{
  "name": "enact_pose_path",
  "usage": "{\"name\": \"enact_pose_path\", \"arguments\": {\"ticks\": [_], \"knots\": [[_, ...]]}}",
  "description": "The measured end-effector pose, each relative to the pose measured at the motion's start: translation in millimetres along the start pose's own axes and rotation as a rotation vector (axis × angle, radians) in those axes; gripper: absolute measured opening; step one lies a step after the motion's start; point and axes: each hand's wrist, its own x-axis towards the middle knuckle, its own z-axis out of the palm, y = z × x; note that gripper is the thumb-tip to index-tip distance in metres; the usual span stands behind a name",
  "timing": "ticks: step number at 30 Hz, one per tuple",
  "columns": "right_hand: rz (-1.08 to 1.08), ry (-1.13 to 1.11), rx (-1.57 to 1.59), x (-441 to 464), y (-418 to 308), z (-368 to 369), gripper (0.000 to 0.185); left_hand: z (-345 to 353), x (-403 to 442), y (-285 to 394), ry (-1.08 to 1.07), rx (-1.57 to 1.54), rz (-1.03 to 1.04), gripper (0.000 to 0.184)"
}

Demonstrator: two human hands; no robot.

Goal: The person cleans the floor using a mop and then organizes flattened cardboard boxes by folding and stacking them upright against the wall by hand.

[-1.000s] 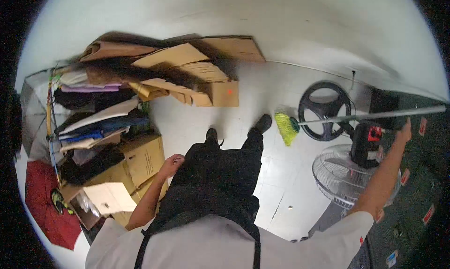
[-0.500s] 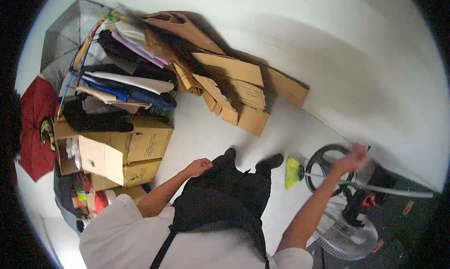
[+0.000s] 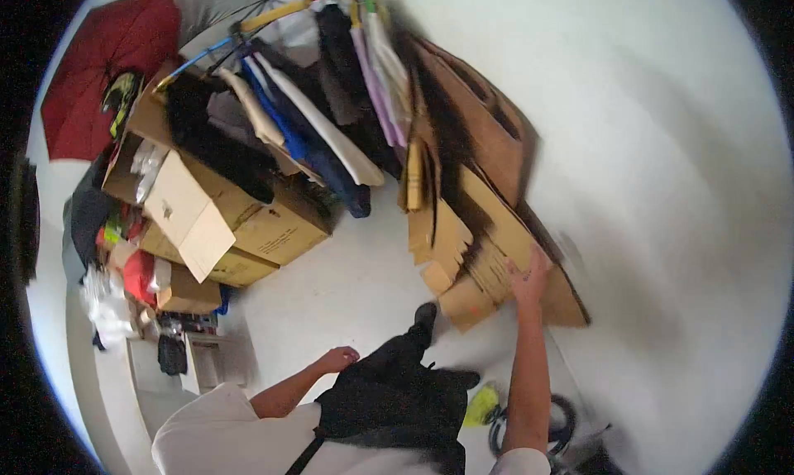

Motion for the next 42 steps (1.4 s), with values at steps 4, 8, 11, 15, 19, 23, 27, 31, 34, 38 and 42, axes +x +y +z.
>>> {"name": "enact_pose_path", "arguments": {"ticks": [4,8,11,15,19,23,27,31,34,38,42], "knots": [[-0.063,-0.089,-0.177,71.5,12.1,50.7,0.061,-15.9,10.2,-14.2,-0.012,-0.068,-0.031,0.034],[0.086,-0.435,-0.280,126.5,13.7,110.2,0.069,-47.9,38.4,-10.9,0.076,-0.022,-0.071,0.034],[0.212,-0.659,-0.041,150.2,136.9,167.7,0.052,-72.0,48.4,-15.9,0.358,-0.362,-0.126,0.033],[0.312,-0.695,-0.074,144.7,92.7,173.0,0.041,-80.5,37.2,-47.9,0.429,-0.485,-0.208,0.035],[0.341,-0.729,-0.072,146.2,57.4,190.3,0.037,-68.6,16.9,-70.6,0.399,-0.435,-0.441,0.039],[0.355,-0.745,-0.031,144.3,45.1,198.1,0.034,-53.2,14.5,-79.4,0.364,-0.446,-0.469,0.039],[0.377,-0.760,0.175,133.7,45.6,206.7,0.030,-47.5,22.4,-71.8,0.340,-0.449,-0.394,0.036],[0.342,-0.776,0.251,108.8,45.0,209.9,0.029,-52.4,35.3,-72.2,0.405,-0.435,-0.200,0.030],[0.301,-0.689,-0.276,75.9,20.7,205.3,0.041,-93.5,36.0,-22.7,0.436,-0.413,-0.138,0.025],[0.453,-0.734,-0.291,49.9,1.1,193.6,0.043,-112.5,69.5,22.2,0.364,-0.403,0.022,0.023],[0.223,-0.771,-0.534,9.7,-32.9,174.4,0.035,-132.2,106.2,109.9,0.373,-0.310,0.268,0.024]]}}
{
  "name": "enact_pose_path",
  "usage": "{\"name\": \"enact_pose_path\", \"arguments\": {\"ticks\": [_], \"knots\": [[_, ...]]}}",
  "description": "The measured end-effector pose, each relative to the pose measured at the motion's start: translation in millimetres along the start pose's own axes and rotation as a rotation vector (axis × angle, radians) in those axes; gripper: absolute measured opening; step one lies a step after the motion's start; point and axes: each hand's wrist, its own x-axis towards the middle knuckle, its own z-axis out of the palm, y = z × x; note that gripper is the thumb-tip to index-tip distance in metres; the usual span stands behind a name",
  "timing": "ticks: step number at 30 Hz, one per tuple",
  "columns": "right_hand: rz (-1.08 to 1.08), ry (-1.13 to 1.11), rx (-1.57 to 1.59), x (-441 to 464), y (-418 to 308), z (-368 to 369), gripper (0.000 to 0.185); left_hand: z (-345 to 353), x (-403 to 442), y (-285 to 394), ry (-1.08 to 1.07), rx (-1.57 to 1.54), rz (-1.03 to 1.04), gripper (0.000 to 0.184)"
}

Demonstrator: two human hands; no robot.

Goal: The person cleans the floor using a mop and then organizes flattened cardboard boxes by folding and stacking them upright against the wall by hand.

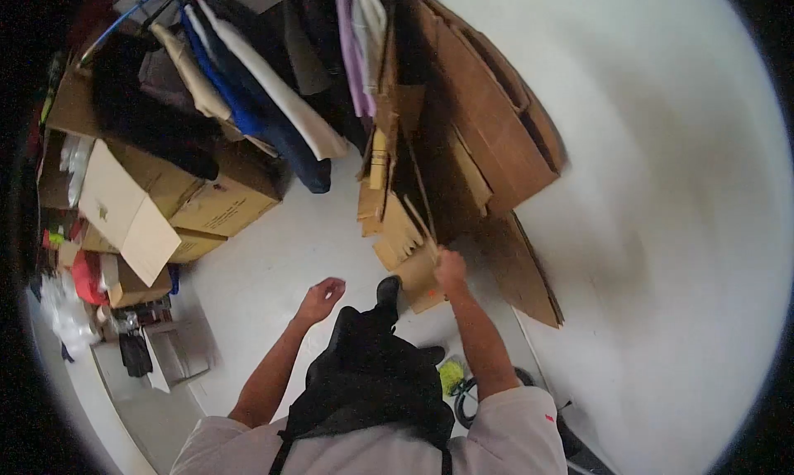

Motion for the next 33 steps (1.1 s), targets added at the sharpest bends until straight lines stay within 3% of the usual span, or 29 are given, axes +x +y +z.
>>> {"name": "enact_pose_path", "arguments": {"ticks": [6,8,10,11,14,15,16,20,22,24,26,28,30,33], "knots": [[0.050,0.104,0.070,-22.0,0.5,58.8,0.022,21.9,92.5,55.7,0.058,0.158,0.220,0.041],[-0.038,0.122,0.060,-24.0,-2.1,60.9,0.020,18.4,127.9,74.5,0.127,0.207,0.402,0.047],[-0.060,0.146,0.081,-35.8,3.8,51.5,0.019,7.4,157.5,118.7,0.287,0.475,0.645,0.053],[-0.096,0.168,0.088,-40.8,9.0,49.6,0.019,3.5,166.3,138.6,0.271,0.478,0.652,0.053],[-0.057,0.171,-0.018,-51.2,70.3,64.7,0.022,2.3,194.3,169.2,0.206,0.578,0.593,0.061],[0.009,0.217,0.049,-57.5,82.1,48.8,0.023,3.5,204.7,170.9,0.220,0.624,0.453,0.062],[0.073,0.262,0.116,-66.1,88.3,30.7,0.023,4.8,214.1,171.4,0.232,0.669,0.310,0.064],[0.044,0.330,0.197,-66.0,86.8,13.2,0.021,-5.1,243.1,166.7,0.268,0.679,0.159,0.061],[-0.047,0.332,0.192,-72.0,75.0,22.9,0.018,-12.9,245.4,156.7,0.285,0.672,0.200,0.061],[-0.070,0.294,0.176,-77.8,55.4,22.5,0.017,-23.0,243.9,153.9,0.266,0.663,0.086,0.059],[-0.101,0.260,0.154,-85.9,47.4,4.2,0.016,-29.1,242.9,148.2,0.375,0.699,0.164,0.055],[-0.127,0.216,0.099,-86.4,49.0,-20.3,0.016,-35.6,241.2,152.7,0.338,0.732,0.066,0.052],[-0.140,0.128,0.128,-83.7,84.2,-31.3,0.014,-34.3,235.9,153.1,0.355,0.677,0.069,0.051],[-0.189,0.179,0.160,-83.7,123.9,-66.0,0.024,-36.2,243.8,152.5,0.379,0.694,0.094,0.054]]}}
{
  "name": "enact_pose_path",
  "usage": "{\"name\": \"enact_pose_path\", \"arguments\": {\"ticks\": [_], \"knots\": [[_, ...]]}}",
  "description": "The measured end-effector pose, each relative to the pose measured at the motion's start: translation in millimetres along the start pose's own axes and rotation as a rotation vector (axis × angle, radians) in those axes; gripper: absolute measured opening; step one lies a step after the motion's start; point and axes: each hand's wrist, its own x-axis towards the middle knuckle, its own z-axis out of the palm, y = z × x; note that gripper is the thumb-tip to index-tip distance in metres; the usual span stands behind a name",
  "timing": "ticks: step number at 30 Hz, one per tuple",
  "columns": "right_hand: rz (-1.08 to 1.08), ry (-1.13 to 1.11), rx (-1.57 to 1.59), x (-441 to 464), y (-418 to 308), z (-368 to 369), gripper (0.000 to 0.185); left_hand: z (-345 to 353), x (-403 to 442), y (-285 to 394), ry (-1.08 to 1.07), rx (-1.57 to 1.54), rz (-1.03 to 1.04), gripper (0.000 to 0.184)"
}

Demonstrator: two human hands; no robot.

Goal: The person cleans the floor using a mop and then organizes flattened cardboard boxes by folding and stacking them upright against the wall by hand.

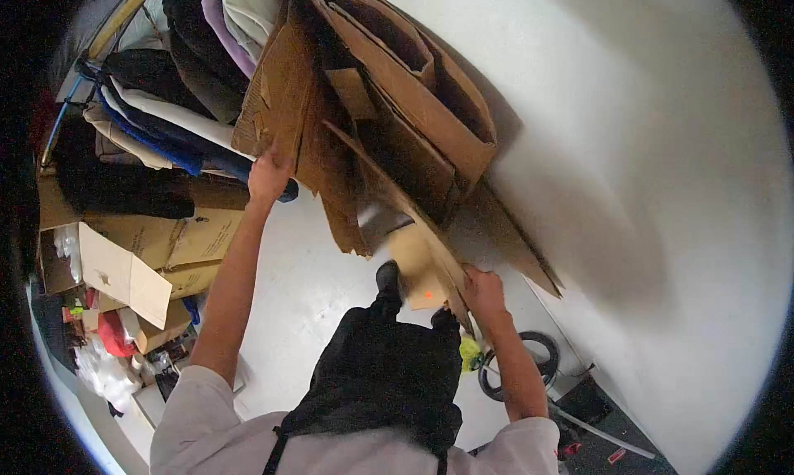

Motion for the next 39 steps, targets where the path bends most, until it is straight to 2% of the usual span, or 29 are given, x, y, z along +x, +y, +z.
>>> {"name": "enact_pose_path", "arguments": {"ticks": [2,5,9,12,14,18,21,23,24,26,27,29,32,33,34,35,36,38,39], "knots": [[0.084,0.061,0.129,-2.5,7.7,-24.9,0.027,0.8,2.3,-2.8,-0.026,0.009,-0.056,0.054],[0.134,0.018,0.226,-19.1,32.2,-19.2,0.026,-2.5,2.6,-10.4,0.004,0.014,-0.049,0.053],[0.180,0.006,0.169,-40.3,32.1,-12.8,0.024,-3.6,-1.0,-5.9,-0.012,0.004,-0.085,0.052],[0.188,0.081,0.199,-46.2,34.0,-1.1,0.024,0.7,-0.4,-10.5,0.045,-0.044,-0.025,0.052],[0.221,0.060,0.162,-42.5,44.6,6.0,0.025,1.9,0.6,-10.3,-0.017,-0.079,-0.059,0.051],[0.249,0.081,0.026,-24.6,68.0,28.0,0.024,8.6,0.5,-17.5,-0.002,-0.094,-0.067,0.052],[0.261,0.133,-0.126,-10.1,73.6,31.4,0.027,15.0,-4.0,-30.6,-0.119,-0.113,-0.126,0.052],[0.341,-0.011,-0.155,-7.4,78.5,29.0,0.028,22.5,-4.4,-40.9,-0.130,-0.123,-0.038,0.055],[0.336,-0.014,-0.161,-8.8,76.9,29.2,0.028,18.0,-6.3,-39.1,-0.128,-0.127,-0.045,0.055],[0.273,-0.033,0.050,-18.8,71.4,32.2,0.027,6.1,-13.4,-31.2,-0.252,-0.122,-0.069,0.058],[0.271,-0.038,0.044,-18.5,69.3,36.4,0.027,4.8,-15.9,-30.5,-0.253,-0.127,-0.076,0.058],[0.141,-0.020,0.170,-14.4,62.8,47.0,0.027,3.2,-15.3,-27.7,-0.347,-0.312,-0.161,0.064],[0.211,-0.107,0.214,8.9,-7.6,28.4,0.023,22.2,-15.8,-27.4,-0.306,-0.343,-0.192,0.063],[0.115,-0.201,0.112,14.8,-31.1,19.0,0.021,23.9,-19.5,-20.2,-0.316,-0.341,-0.188,0.063],[0.018,-0.291,0.011,18.2,-49.9,16.9,0.019,24.7,-23.8,-6.7,-0.362,-0.535,-0.265,0.067],[0.022,-0.432,-0.082,17.5,-56.1,40.9,0.018,26.7,-28.6,5.4,-0.409,-0.727,-0.341,0.070],[0.028,-0.574,-0.175,17.6,-62.3,64.4,0.018,39.8,-32.5,11.3,-0.422,-0.724,-0.331,0.070],[-0.076,-0.497,-0.140,0.1,-96.1,68.0,0.013,74.9,-43.5,17.7,0.011,-0.537,0.353,0.079],[-0.260,-0.342,-0.109,-3.3,-101.9,74.4,0.013,73.2,-52.3,23.6,-0.001,-0.544,0.356,0.079]]}}
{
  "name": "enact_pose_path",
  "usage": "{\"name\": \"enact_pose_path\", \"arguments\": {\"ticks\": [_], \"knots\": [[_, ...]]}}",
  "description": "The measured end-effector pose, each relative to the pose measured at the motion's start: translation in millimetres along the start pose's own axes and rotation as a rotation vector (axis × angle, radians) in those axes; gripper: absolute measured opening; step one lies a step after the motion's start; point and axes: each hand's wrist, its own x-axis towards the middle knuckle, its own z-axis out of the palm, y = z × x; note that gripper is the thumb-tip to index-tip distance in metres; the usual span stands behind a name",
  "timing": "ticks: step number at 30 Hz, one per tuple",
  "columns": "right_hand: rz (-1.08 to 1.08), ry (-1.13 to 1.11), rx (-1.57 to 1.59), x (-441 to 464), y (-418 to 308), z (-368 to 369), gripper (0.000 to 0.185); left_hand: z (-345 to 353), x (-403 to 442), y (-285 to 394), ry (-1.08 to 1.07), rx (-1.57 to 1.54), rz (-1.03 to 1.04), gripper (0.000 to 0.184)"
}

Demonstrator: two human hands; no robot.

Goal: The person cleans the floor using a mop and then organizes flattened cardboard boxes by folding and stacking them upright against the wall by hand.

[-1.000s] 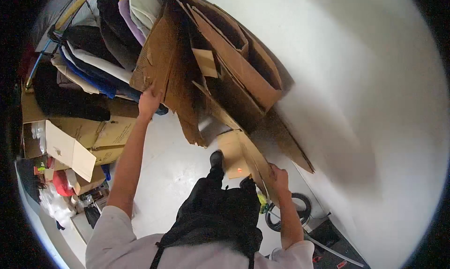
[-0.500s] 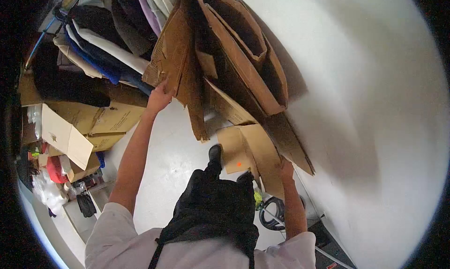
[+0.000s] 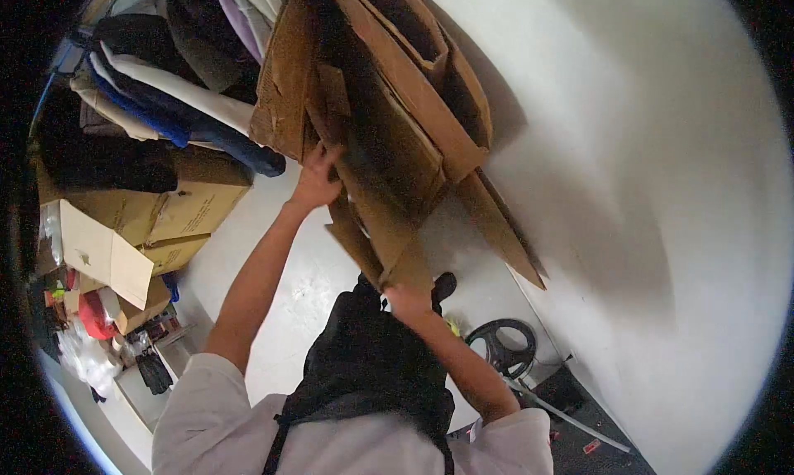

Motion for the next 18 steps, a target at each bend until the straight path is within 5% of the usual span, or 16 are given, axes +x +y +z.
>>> {"name": "enact_pose_path", "arguments": {"ticks": [2,7,10,12,16,18], "knots": [[0.047,-0.108,0.022,-1.4,-7.1,1.9,0.014,0.8,-11.4,10.7,-0.595,0.678,-0.009,0.077],[0.006,-0.122,-0.038,4.3,10.3,-20.1,0.015,3.7,-0.4,29.5,-0.532,0.967,0.118,0.044],[-0.052,-0.162,-0.086,5.0,3.0,-27.1,0.014,-1.5,-0.2,62.7,-0.773,1.114,0.108,0.032],[-0.083,-0.167,-0.092,6.8,-7.6,-33.1,0.015,2.3,-10.9,54.4,-0.469,1.388,0.410,0.028],[-0.077,-0.259,0.031,22.6,-36.0,-31.3,0.017,-20.0,-21.8,35.5,-0.656,1.202,0.695,0.027],[-0.091,-0.129,0.157,36.1,-60.5,-38.1,0.014,-37.5,-8.2,4.0,-0.992,0.835,0.330,0.025]]}}
